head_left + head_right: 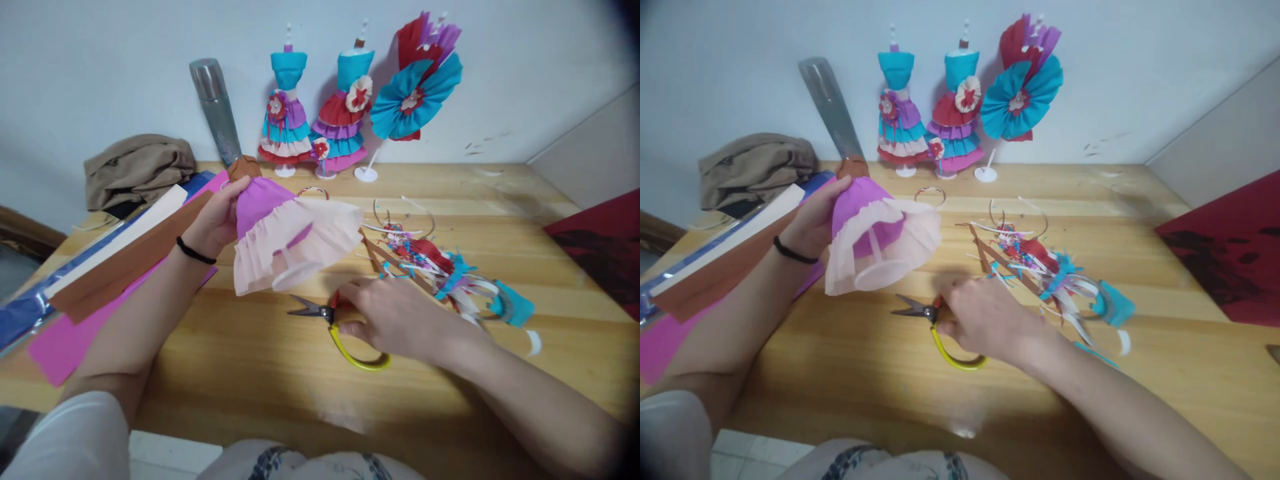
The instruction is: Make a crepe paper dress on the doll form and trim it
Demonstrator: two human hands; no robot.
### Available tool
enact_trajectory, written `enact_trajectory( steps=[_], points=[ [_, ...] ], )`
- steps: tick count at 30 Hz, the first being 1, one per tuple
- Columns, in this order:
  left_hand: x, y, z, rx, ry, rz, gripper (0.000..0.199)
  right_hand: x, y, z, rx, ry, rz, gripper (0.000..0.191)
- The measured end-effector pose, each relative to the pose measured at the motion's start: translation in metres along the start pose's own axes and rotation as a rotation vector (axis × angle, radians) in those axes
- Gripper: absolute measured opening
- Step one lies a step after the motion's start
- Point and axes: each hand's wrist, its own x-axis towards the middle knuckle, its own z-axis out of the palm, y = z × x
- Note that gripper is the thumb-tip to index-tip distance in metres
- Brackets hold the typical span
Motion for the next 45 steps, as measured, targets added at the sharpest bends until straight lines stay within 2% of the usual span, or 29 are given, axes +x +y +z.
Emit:
enact_trajectory(
  steps=[3,6,9,12,16,20,22,26,32,36,40,44,45],
  points=[
    [-0.002,0.002,0.004,-0.012,0.037,-0.113,0.033,-0.003,-0.014,-0.003,-0.173,-0.183,0.052,0.028],
    [-0.001,0.002,0.004,-0.005,0.045,-0.140,0.033,-0.002,-0.021,-0.003,-0.235,-0.236,0.090,0.036],
    [0.003,-0.001,-0.001,0.007,0.032,-0.134,0.029,-0.001,-0.019,0.002,-0.230,-0.226,0.078,0.048],
    [0.005,-0.002,-0.005,0.016,0.017,-0.140,0.029,-0.001,-0.011,0.010,-0.186,-0.189,-0.045,0.056],
    [0.006,-0.003,-0.007,-0.010,-0.001,-0.145,0.028,-0.001,-0.002,0.015,-0.140,-0.114,-0.190,0.052],
    [0.007,-0.004,-0.008,-0.034,-0.003,-0.129,0.028,-0.003,0.002,0.009,-0.050,-0.059,-0.258,0.040],
    [0.008,-0.004,-0.008,-0.021,0.005,-0.120,0.029,-0.005,0.003,0.004,0.022,-0.055,-0.287,0.044],
    [0.008,-0.004,-0.010,-0.013,0.026,-0.042,0.030,-0.006,0.002,-0.002,0.148,-0.176,-0.312,0.058],
    [0.003,0.003,-0.010,-0.005,-0.032,0.157,0.016,-0.012,0.002,-0.018,0.248,-0.206,-0.349,0.060],
    [-0.010,0.012,-0.005,0.042,-0.074,0.315,0.019,-0.019,0.011,-0.029,0.259,-0.265,-0.256,0.059],
    [-0.021,0.020,0.002,0.071,-0.083,0.400,0.021,-0.020,0.027,-0.038,0.290,-0.218,-0.217,0.060],
    [-0.026,0.024,0.006,0.088,-0.078,0.424,0.026,-0.016,0.040,-0.043,0.302,-0.183,-0.195,0.065],
    [-0.027,0.024,0.006,0.091,-0.072,0.419,0.024,-0.015,0.042,-0.043,0.272,-0.130,-0.190,0.062]
  ],
)
